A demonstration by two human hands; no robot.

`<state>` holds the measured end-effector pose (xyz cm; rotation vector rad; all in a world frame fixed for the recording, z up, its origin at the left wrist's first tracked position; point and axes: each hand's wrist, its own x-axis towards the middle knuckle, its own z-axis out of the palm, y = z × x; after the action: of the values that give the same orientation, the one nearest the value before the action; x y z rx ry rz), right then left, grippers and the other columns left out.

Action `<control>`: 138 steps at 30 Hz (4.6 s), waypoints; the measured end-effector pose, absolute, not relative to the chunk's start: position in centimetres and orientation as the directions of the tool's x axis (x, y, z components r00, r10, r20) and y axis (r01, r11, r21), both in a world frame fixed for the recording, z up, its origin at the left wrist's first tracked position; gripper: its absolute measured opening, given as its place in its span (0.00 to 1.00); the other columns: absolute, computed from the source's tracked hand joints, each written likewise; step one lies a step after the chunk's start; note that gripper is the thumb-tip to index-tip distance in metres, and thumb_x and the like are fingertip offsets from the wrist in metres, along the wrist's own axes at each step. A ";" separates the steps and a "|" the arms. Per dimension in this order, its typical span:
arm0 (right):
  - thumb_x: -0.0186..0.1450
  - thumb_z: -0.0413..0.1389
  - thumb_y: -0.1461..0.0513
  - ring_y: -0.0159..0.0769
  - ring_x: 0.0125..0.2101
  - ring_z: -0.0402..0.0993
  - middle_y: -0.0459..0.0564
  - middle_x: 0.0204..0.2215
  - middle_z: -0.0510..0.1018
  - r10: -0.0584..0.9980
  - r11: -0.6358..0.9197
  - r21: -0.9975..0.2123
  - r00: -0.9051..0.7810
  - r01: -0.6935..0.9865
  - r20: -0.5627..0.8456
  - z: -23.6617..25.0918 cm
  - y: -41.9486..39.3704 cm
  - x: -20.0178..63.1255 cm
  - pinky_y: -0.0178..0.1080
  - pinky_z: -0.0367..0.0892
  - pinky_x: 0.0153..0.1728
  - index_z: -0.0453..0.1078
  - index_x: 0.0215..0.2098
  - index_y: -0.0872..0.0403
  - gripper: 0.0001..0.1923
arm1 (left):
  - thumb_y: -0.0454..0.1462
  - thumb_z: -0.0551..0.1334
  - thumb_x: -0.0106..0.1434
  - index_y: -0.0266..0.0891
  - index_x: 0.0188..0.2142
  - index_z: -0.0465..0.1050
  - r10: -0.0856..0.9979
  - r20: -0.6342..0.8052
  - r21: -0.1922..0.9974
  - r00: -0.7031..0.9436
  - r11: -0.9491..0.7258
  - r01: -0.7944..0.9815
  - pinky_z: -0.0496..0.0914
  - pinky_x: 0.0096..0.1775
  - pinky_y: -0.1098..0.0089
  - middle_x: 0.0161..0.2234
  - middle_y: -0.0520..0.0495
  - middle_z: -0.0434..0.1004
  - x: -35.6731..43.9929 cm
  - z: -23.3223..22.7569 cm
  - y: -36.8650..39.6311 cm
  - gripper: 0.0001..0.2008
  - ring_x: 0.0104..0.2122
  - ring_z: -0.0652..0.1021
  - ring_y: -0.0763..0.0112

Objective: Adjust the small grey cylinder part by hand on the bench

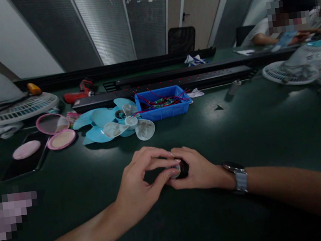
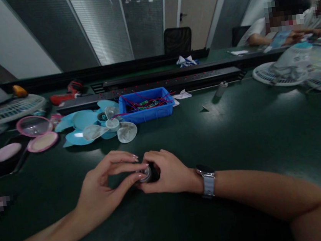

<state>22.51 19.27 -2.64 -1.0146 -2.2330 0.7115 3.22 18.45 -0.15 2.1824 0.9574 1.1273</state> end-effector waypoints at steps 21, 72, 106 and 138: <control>0.57 0.64 0.55 0.35 0.35 0.71 0.45 0.34 0.75 0.787 0.555 -0.671 -0.572 0.491 0.233 -2.5 19.3 22.7 0.38 0.61 0.37 0.67 0.39 0.53 0.16 | 0.32 0.63 0.64 0.43 0.49 0.67 0.814 0.184 0.908 0.551 -0.355 0.221 0.72 0.50 0.65 0.45 0.47 0.81 2.5 0.9 19.4 0.14 0.46 0.81 0.63; 0.56 0.64 0.54 0.34 0.32 0.71 0.44 0.31 0.73 0.794 0.566 -0.652 -0.547 0.504 0.266 -2.8 19.2 22.6 0.37 0.61 0.34 0.65 0.34 0.53 0.16 | 0.31 0.67 0.61 0.43 0.41 0.75 0.710 0.527 0.640 0.468 -0.694 0.332 0.68 0.48 0.61 0.40 0.49 0.80 2.6 0.4 19.0 0.10 0.45 0.78 0.63; 0.55 0.66 0.54 0.31 0.31 0.69 0.41 0.31 0.74 0.806 0.539 -0.688 -0.534 0.486 0.255 -2.6 19.1 22.7 0.36 0.59 0.35 0.66 0.35 0.53 0.17 | 0.33 0.69 0.58 0.42 0.41 0.63 0.876 0.362 0.863 0.317 -0.444 0.240 0.71 0.48 0.65 0.34 0.53 0.81 2.0 1.3 20.5 0.16 0.40 0.82 0.66; 0.57 0.64 0.54 0.33 0.30 0.69 0.43 0.30 0.74 0.801 0.556 -0.647 -0.545 0.521 0.250 -2.8 19.2 22.6 0.37 0.59 0.34 0.66 0.34 0.53 0.15 | 0.33 0.66 0.62 0.45 0.40 0.76 0.741 0.451 0.660 0.497 -0.652 0.374 0.67 0.51 0.58 0.45 0.48 0.78 2.5 1.2 18.9 0.07 0.48 0.77 0.60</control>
<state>22.55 19.23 -2.76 -1.0602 -2.2635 0.6980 2.54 18.94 1.20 2.2615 0.9174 1.0142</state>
